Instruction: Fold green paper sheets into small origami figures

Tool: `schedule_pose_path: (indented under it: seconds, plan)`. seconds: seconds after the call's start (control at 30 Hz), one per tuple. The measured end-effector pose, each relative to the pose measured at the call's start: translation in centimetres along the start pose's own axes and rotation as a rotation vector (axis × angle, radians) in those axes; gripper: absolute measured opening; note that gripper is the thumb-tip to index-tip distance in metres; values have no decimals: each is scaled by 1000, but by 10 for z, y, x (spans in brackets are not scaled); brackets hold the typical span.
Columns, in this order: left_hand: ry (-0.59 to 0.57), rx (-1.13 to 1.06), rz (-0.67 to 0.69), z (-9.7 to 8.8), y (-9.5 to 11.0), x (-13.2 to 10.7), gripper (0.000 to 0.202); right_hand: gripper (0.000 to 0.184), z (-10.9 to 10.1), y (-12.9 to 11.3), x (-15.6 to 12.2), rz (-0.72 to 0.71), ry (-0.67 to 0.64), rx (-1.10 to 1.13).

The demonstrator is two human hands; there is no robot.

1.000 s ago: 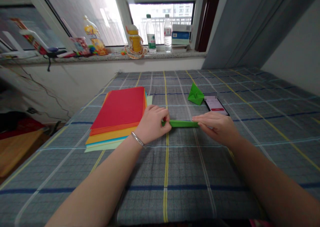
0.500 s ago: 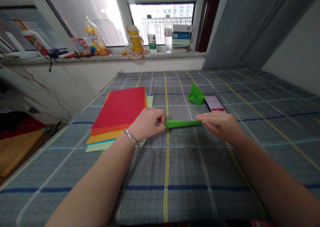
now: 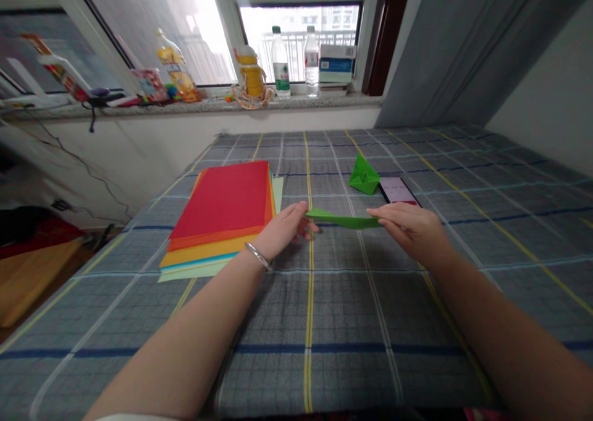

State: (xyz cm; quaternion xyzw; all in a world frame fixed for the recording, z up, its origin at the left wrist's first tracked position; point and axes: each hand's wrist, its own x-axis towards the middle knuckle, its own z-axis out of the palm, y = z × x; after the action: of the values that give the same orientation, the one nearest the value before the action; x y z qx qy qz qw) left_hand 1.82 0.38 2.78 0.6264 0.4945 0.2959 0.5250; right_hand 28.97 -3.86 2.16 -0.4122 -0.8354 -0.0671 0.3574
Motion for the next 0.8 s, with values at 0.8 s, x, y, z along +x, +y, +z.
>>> schedule_pose_path:
  seconds: [0.8]
  plan:
    - [20, 1104, 658, 15, -14, -5, 22, 57, 37, 17, -10, 451, -82, 337]
